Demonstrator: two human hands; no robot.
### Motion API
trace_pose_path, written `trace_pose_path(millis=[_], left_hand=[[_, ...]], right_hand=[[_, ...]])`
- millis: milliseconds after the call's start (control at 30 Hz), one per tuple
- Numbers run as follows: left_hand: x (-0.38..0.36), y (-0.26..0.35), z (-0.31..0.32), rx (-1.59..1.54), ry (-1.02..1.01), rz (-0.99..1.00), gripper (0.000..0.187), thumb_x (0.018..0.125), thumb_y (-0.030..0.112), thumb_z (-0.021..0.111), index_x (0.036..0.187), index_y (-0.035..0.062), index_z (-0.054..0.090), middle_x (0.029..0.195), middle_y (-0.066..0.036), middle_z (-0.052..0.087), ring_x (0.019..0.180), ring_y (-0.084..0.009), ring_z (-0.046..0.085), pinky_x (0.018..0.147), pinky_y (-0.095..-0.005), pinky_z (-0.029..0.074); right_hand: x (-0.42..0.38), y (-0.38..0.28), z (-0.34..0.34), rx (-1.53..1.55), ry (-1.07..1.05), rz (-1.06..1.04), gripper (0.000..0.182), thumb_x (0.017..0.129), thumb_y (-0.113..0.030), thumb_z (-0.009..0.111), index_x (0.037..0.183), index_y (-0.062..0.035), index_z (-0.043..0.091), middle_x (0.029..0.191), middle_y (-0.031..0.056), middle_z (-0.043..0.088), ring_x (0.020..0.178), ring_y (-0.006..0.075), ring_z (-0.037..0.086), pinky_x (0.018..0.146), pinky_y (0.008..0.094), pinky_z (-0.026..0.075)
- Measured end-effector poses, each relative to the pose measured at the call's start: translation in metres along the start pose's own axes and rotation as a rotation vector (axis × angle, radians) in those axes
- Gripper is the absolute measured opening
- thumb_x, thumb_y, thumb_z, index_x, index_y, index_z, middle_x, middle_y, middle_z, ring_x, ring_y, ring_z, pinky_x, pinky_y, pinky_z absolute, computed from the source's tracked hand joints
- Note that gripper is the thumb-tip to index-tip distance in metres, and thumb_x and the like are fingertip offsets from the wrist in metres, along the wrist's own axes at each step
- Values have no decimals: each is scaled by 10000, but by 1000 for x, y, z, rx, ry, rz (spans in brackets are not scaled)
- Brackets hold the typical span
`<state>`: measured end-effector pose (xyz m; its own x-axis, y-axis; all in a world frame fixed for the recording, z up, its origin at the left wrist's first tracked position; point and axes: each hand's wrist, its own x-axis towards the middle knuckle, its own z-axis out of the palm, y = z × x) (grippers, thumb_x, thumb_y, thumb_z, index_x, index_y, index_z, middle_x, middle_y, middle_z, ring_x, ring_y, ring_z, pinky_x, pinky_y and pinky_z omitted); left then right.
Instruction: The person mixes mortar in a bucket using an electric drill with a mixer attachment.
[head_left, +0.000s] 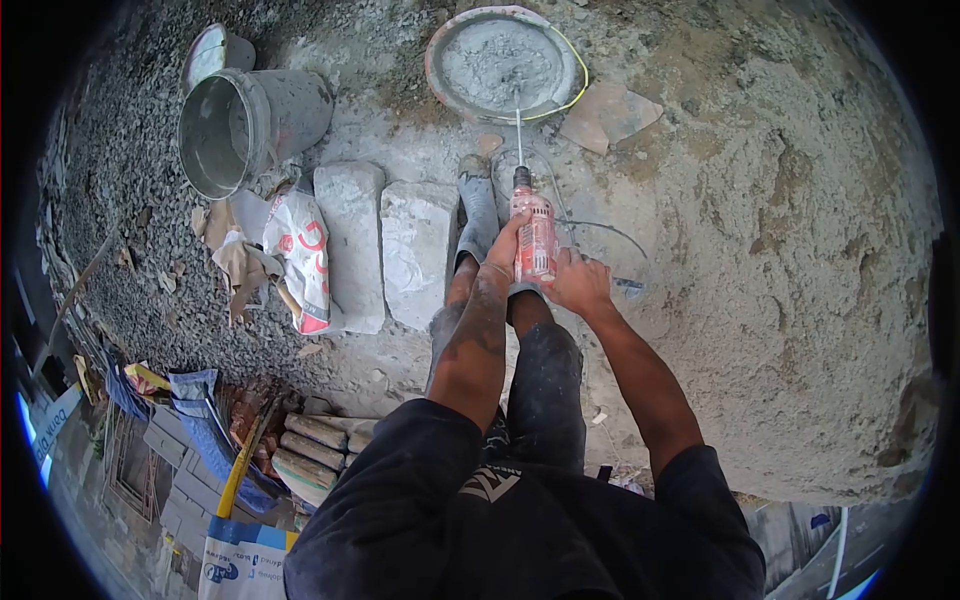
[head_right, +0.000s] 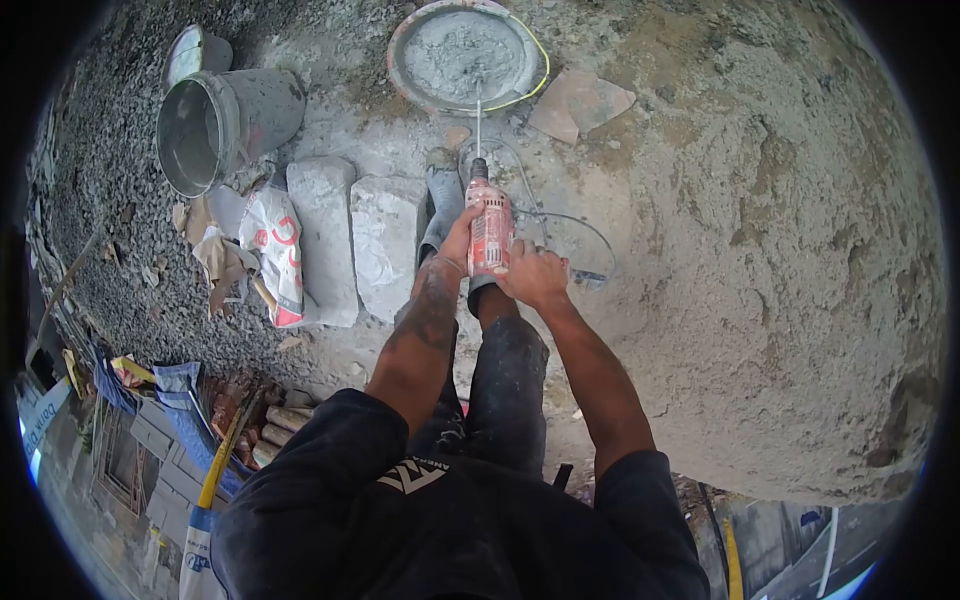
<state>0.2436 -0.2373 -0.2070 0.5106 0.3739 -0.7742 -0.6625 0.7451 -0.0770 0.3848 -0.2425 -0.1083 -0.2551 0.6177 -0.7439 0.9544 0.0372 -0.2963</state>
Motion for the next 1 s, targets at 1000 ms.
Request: trace_pose_path(millis=[1000], left_hand=[[15,3,45,468,574,142,470,652,318,744,837,-87,591,741,-113,609,575,-183,589,498,-334,479]], right_hand=[[9,29,-15,-97,-21,-113,540,649,-396,687,969,-6,495,931,156,572,766,325,613,698,432,473]])
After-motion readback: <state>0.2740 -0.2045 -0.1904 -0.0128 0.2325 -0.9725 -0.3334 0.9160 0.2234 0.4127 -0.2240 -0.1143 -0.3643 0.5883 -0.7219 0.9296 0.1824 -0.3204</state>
